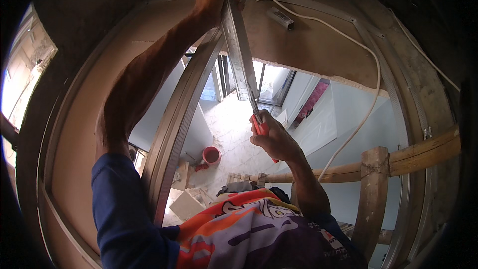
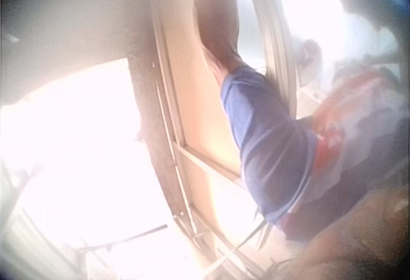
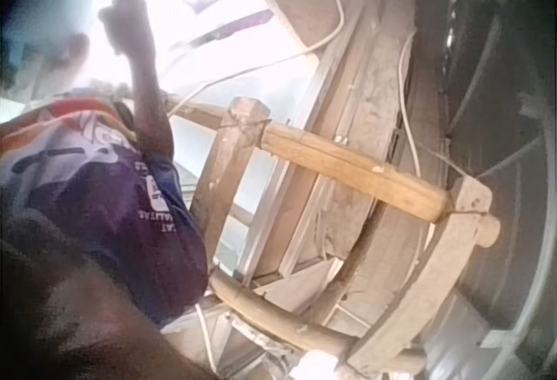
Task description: The person uses shears to cut through a metal ceiling track while standing on a scaffold.
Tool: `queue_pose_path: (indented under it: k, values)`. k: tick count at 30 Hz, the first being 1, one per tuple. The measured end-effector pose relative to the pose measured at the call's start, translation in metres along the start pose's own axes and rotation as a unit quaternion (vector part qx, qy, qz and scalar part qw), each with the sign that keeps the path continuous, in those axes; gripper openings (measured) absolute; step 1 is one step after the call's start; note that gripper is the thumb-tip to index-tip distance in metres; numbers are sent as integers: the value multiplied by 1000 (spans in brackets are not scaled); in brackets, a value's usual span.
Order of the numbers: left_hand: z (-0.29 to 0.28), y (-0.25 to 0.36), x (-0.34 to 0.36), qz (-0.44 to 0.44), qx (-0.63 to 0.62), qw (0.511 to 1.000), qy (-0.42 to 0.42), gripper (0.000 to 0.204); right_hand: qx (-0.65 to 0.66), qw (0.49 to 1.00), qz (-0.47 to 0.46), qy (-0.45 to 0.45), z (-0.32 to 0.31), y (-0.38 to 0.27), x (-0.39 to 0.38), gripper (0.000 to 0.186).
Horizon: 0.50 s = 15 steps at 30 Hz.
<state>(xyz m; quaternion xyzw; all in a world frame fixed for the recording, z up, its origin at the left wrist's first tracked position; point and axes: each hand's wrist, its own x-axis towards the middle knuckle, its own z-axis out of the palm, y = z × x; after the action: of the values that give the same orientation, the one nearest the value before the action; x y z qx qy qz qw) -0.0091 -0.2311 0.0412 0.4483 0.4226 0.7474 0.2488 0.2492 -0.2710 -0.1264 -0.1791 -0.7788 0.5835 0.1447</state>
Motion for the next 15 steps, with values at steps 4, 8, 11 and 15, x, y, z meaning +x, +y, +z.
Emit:
queue_pose_path:
  k: [4,8,11,15]
  values:
    - [-15,-1,3,3,-79,997,-25,18,-25,999,6,-26,7,1,1,41]
    - [14,-8,4,-13,27,1000,-2,18,21,999,-34,2,2,9,0,53]
    - [22,-1,-5,18,72,997,35,17,80,995,-45,35,4,16,0,55]
    - [16,3,-11,47,129,989,59,15,117,991,-37,57,15,18,-1,54]
